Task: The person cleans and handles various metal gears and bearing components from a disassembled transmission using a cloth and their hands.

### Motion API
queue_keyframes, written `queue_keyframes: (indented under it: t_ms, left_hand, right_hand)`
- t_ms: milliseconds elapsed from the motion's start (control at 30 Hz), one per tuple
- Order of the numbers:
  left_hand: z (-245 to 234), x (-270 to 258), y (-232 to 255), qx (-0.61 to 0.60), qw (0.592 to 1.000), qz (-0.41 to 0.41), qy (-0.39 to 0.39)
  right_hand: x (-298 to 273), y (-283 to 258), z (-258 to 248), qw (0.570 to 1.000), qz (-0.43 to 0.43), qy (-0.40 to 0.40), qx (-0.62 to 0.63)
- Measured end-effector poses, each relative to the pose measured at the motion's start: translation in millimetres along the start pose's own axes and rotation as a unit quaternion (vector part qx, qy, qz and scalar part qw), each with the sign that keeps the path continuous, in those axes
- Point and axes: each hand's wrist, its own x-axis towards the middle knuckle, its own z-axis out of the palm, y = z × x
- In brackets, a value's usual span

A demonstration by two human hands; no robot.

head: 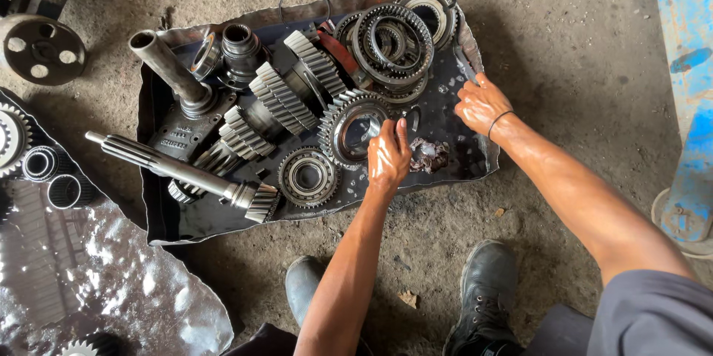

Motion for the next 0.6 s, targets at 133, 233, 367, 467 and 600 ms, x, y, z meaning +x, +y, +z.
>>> queue_keyframes:
  t_ms: [133,233,367,467,600]
  left_hand:
    - [3,-1,0,-0.005,0.999,0.037,0.024]
    - [1,-5,2,-0.018,0.999,0.038,0.022]
    - [-3,-6,7,-0.027,0.999,0.032,0.019]
    - [-3,-6,7,-0.025,0.999,0.036,0.028]
    - [-4,-6,5,-0.032,0.999,0.028,0.03]
  right_hand:
    - [-5,-2,-15,0.999,0.001,-0.052,-0.006]
    - [-9,-4,-22,0.998,-0.002,-0.065,-0.011]
    - [-14,-6,-26,0.997,-0.009,-0.072,-0.005]
    - [-15,-6,-26,0.997,-0.01,-0.08,0.007]
    - [-15,-10,-29,0.996,-0.003,-0.088,0.024]
